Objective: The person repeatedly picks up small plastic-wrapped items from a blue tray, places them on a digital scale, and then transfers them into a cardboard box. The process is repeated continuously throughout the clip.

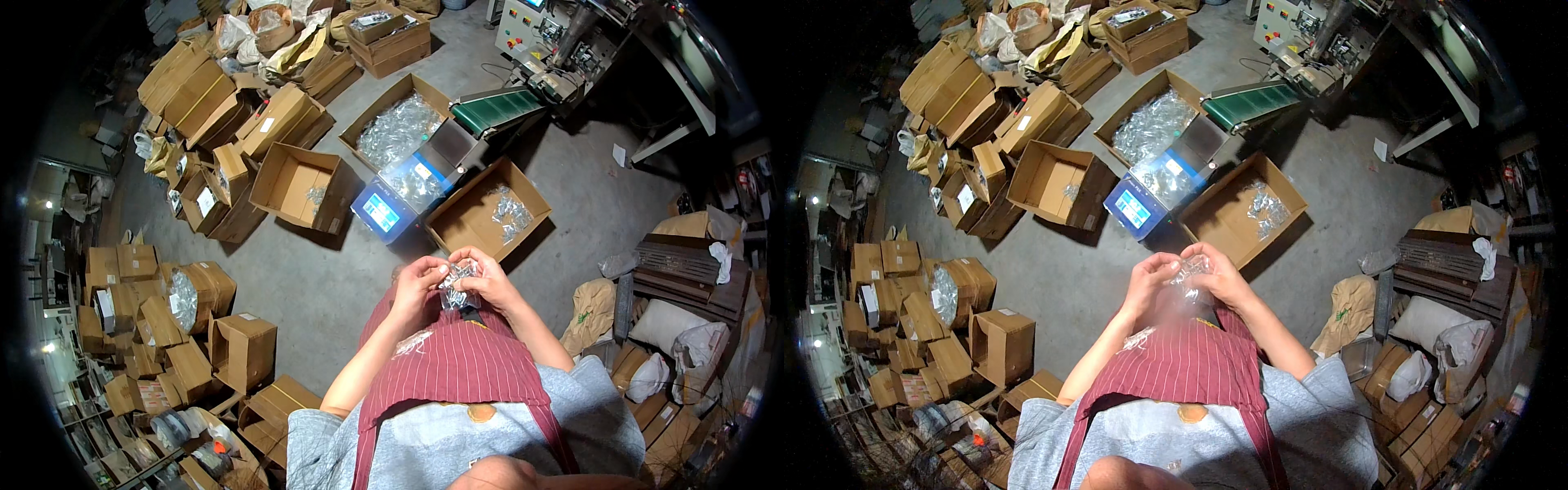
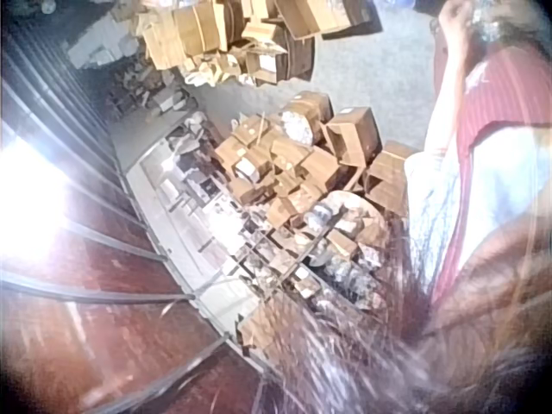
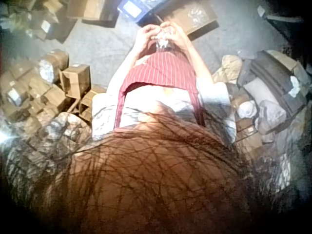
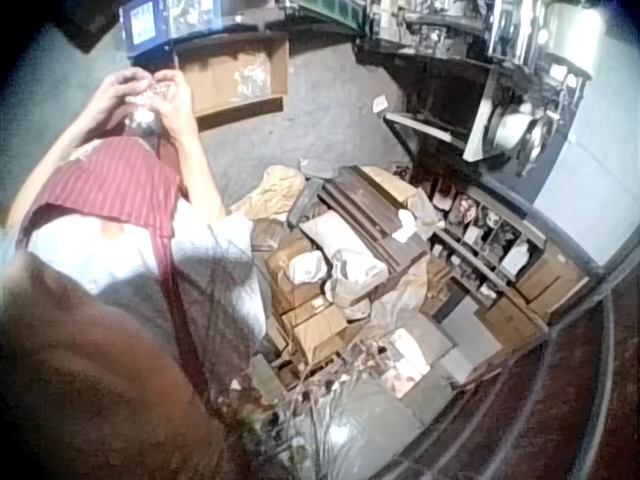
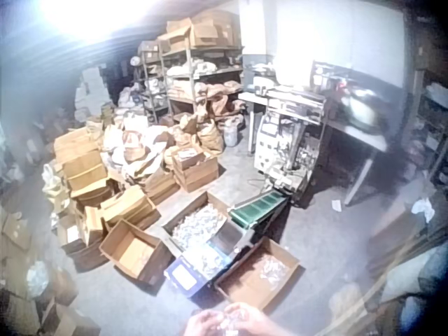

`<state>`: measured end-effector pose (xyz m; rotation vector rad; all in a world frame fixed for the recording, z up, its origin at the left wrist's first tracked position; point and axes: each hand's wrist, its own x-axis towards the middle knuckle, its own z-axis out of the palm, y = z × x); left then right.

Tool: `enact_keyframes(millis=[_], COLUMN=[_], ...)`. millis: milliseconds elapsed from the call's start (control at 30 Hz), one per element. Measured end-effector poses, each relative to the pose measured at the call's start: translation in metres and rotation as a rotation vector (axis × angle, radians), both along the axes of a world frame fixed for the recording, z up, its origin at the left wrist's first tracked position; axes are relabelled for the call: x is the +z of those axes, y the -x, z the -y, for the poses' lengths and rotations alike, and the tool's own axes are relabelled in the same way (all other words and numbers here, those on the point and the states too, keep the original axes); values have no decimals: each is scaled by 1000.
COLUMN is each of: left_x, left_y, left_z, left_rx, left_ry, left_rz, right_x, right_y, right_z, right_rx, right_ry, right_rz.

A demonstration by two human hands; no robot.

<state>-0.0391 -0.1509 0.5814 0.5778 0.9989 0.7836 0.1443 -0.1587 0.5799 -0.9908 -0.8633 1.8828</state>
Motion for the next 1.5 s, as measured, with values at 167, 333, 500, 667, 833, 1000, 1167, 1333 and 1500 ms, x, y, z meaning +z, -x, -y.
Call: enact_keyframes(millis=[167,333,500,667,833,1000,1167,1333,1500], left_x=[-6,1,0,-4,-2,8,4,7,12], left_y=[-4,-6,-6,-7,-11,-15,-17,-25,-24], left_z=[1,2,2,4,8,8,12,15,13], left_rx=[23,-13,-60,-92,-125,-178,-203,-183,-221], left_ry=[-33,75,32,-57,-187,-212,-266,-470,-441], left_rz=[-21,6,-13,-92,-242,-256,-320,-423,-352], right_x=[-10,-16,-20,-21,-21,-13,15,8,-12], right_y=[-1,-7,-6,-6,-7,-10,-21,-22,-25], right_z=[0,6,11,17,21,22,20,24,22], right_rx=[-70,-62,-97,-115,-170,-180,-57,-158,-324], right_ry=[-8,61,29,-65,-181,-259,-364,-464,-354], right_rz=[56,61,31,125,301,357,586,628,413])
